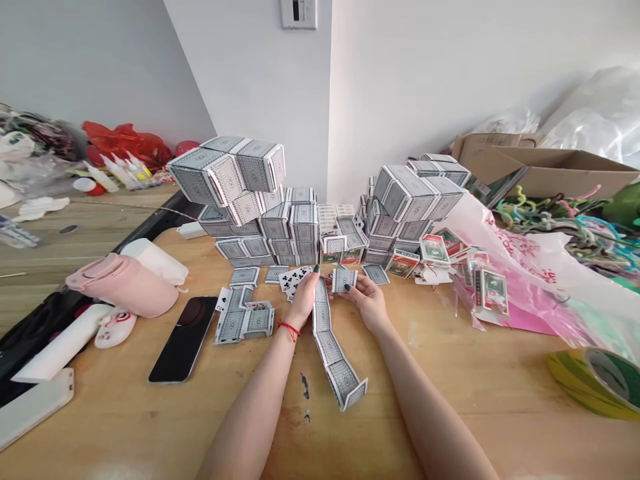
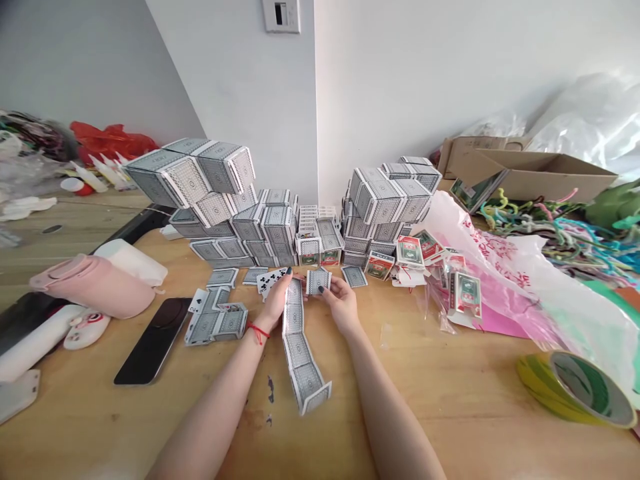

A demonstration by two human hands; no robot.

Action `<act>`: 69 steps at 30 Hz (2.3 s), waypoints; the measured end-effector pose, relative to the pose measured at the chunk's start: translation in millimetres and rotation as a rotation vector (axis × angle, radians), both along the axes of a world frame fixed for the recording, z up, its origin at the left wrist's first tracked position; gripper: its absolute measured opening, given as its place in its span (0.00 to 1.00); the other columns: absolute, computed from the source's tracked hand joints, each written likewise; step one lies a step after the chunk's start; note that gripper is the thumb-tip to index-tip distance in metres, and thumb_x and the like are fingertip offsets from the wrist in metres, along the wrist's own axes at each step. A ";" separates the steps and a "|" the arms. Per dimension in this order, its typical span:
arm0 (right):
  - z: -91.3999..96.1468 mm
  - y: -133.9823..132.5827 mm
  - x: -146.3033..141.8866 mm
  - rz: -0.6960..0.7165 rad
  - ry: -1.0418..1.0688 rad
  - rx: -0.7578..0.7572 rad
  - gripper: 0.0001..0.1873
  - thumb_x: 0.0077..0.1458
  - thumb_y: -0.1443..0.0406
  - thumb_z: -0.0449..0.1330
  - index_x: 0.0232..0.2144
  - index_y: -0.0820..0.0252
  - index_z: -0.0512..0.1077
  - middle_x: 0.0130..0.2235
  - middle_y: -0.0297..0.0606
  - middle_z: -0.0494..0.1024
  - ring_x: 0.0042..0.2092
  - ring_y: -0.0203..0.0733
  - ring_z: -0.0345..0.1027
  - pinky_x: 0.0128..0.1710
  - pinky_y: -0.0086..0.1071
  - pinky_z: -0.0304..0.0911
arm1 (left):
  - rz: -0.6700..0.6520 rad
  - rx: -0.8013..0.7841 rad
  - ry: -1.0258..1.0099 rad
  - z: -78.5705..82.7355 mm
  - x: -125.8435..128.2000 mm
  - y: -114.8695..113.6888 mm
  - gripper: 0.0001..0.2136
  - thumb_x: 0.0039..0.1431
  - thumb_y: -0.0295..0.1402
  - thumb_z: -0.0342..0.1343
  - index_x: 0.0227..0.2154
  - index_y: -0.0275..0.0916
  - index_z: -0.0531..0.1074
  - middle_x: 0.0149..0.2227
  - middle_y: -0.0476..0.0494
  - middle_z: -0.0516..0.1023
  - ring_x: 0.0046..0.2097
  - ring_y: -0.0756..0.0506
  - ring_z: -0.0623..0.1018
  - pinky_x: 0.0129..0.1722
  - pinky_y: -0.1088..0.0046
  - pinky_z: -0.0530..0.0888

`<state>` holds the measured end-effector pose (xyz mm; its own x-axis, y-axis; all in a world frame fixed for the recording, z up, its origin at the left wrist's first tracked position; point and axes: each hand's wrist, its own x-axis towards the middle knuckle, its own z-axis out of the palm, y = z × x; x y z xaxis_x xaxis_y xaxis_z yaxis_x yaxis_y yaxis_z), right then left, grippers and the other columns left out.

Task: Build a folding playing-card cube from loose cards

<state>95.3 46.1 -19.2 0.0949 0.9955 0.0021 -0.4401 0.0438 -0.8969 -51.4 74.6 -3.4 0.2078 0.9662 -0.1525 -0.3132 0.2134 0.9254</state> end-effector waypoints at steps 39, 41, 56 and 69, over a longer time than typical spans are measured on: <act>-7.4 2.7 1.9 -0.231 -0.322 0.069 0.16 0.41 0.61 0.63 0.36 0.57 0.68 0.38 0.38 0.74 0.39 0.43 0.68 0.40 0.37 0.65 | -0.009 -0.095 0.097 16.1 -0.4 -2.5 0.13 0.46 0.42 0.57 0.23 0.37 0.67 0.20 0.49 0.73 0.28 0.45 0.76 0.29 0.67 0.74; -9.2 3.9 3.6 -0.242 -0.304 0.045 0.17 0.40 0.61 0.63 0.35 0.57 0.67 0.36 0.38 0.74 0.38 0.43 0.68 0.38 0.36 0.65 | -0.002 -0.105 0.082 14.1 -0.4 -1.9 0.12 0.46 0.42 0.58 0.24 0.37 0.67 0.20 0.49 0.74 0.28 0.44 0.76 0.30 0.66 0.75; -18.9 6.9 8.4 -0.196 -0.407 0.064 0.12 0.45 0.59 0.59 0.33 0.56 0.69 0.33 0.37 0.75 0.35 0.42 0.67 0.34 0.34 0.62 | 0.021 -0.136 0.112 23.8 -0.6 -5.4 0.10 0.49 0.39 0.56 0.24 0.37 0.68 0.20 0.48 0.74 0.29 0.43 0.77 0.34 0.63 0.75; -20.1 6.9 9.7 -0.169 -0.466 0.087 0.08 0.47 0.61 0.56 0.33 0.55 0.67 0.33 0.36 0.73 0.34 0.42 0.66 0.36 0.35 0.62 | 0.005 -0.146 0.053 16.4 -0.9 -1.9 0.11 0.48 0.40 0.56 0.23 0.38 0.68 0.21 0.45 0.76 0.35 0.40 0.78 0.36 0.61 0.75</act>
<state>105.0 53.0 -39.4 0.2235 0.9606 0.1652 0.0255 0.1636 -0.9862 -52.3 72.8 13.0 0.1910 0.9340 -0.3019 -0.2656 0.3453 0.9001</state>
